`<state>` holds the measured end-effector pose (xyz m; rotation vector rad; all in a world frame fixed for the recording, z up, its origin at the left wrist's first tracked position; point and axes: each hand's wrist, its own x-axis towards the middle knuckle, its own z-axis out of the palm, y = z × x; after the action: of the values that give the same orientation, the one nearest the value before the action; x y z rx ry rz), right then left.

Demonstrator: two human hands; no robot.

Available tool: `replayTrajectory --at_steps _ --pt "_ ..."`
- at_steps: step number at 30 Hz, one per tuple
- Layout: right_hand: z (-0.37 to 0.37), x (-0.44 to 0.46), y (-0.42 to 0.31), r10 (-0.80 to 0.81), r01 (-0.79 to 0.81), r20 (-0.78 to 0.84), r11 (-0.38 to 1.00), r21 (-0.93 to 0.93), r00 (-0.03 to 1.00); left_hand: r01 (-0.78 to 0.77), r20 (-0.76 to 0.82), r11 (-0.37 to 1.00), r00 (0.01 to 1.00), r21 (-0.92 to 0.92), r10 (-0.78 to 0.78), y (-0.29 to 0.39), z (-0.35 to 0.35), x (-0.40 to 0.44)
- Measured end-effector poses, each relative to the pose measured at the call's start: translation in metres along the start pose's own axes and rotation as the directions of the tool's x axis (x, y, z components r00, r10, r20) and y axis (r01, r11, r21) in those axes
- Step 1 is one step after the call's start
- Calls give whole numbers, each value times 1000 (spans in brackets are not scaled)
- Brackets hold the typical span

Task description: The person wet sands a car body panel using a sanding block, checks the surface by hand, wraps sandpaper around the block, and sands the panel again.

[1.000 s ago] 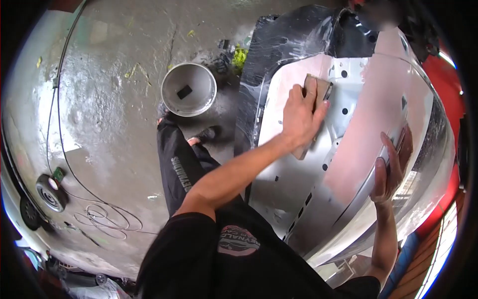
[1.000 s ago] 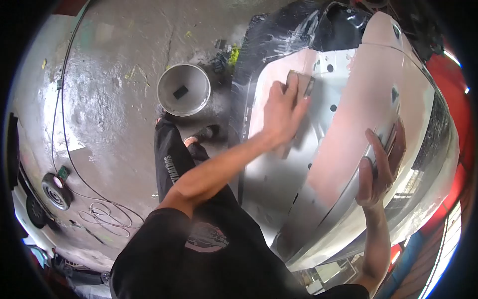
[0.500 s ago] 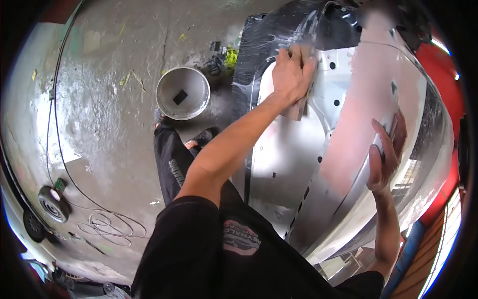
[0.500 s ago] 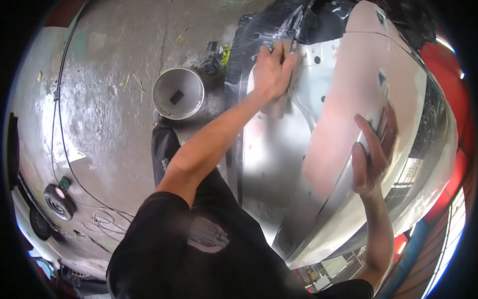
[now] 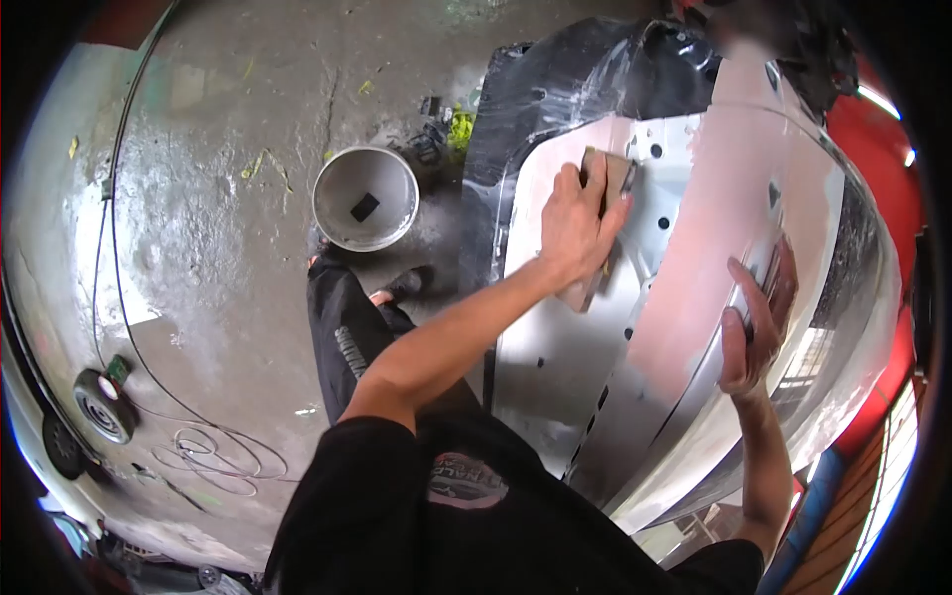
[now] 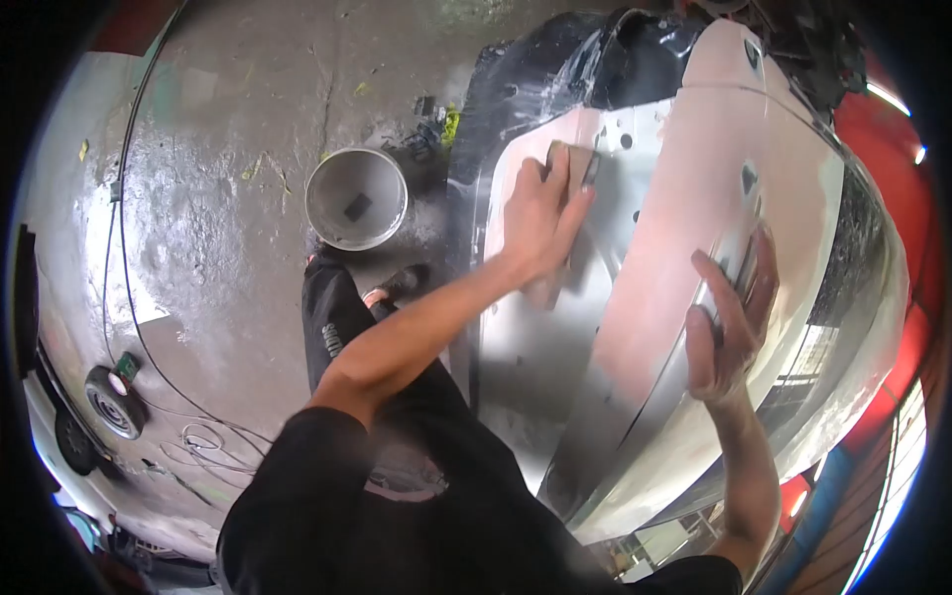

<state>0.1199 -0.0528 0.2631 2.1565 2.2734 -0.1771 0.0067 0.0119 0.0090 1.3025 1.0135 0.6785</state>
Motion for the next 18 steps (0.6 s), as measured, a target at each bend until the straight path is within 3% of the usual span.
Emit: replayTrajectory --at_steps 3,8,13,17,18 --pt "0 -5 -3 2 -2 4 1000 6 1000 -37 -57 998 998 49 40 -6 -8 66" --pt "2 -2 0 -5 5 -4 1000 12 1000 -33 32 999 999 42 32 -11 1 -11" --pt "0 -2 0 -8 8 7 1000 -15 1000 -29 -19 995 999 95 31 -11 -5 90" --pt "1 -2 -1 9 -9 12 1000 -8 1000 11 22 999 1000 51 -12 3 -2 3" --pt "3 -2 0 7 -7 -3 1000 -1 1000 -36 4 998 999 57 35 1 -2 11"
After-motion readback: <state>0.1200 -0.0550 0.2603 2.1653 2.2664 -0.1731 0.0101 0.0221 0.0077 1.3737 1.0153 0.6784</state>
